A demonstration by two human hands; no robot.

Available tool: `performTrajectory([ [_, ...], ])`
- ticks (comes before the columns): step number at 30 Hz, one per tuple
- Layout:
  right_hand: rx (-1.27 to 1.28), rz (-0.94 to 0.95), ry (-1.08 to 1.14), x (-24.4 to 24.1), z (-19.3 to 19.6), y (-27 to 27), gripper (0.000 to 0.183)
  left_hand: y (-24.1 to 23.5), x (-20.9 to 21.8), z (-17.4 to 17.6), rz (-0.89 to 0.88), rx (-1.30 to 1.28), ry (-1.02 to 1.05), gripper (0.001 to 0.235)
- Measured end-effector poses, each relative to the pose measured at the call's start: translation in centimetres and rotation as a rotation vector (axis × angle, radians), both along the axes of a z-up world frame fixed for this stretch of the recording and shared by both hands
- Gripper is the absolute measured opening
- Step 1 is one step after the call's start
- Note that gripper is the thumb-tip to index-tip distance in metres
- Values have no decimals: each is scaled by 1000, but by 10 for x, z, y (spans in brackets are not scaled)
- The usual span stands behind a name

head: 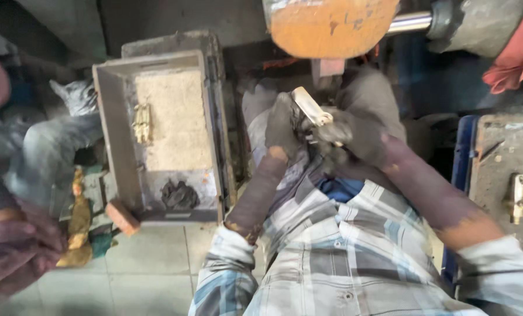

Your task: The person polishes small brass metal components by holding them against a rotating buffing wheel. They pick up individual pieces from a bin, apply them to the wheel at various angles, and then place the finished parts into a separate container.

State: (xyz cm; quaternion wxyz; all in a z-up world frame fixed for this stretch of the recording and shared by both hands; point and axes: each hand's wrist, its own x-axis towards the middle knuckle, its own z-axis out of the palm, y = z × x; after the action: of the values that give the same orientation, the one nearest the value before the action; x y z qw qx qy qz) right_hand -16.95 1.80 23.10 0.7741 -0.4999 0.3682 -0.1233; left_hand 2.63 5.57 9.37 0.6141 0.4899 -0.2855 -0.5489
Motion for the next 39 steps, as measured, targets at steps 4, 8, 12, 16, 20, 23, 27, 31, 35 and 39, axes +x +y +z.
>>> performTrajectory([
  [4,-119,-70,115,-8,55,42,51,53,12,101,-134,-149,-271,43],
  [8,-181,-100,160,-34,70,64,60,65,13,167,-247,-402,-939,36],
  [12,-257,-117,-59,-55,71,76,59,67,7,189,-319,-384,-758,32],
  [16,-215,-305,-106,-78,77,96,50,71,6,194,-458,-264,-485,38],
  [20,-605,-321,66,-90,71,99,39,68,-1,205,-466,-550,-688,37],
  [23,-961,-272,157,-94,73,93,39,67,-3,217,-507,-371,-352,43],
  [27,-1008,-316,181,-89,79,88,43,71,-10,223,-578,-17,156,45],
  [31,-950,-354,62,-82,80,76,45,69,-11,216,-529,44,4,38],
  [35,-769,-296,88,-73,51,48,32,47,-12,170,-480,113,-227,32],
  [39,-143,-373,-41,-50,-9,1,28,-13,-1,90,-424,276,-100,34],
])
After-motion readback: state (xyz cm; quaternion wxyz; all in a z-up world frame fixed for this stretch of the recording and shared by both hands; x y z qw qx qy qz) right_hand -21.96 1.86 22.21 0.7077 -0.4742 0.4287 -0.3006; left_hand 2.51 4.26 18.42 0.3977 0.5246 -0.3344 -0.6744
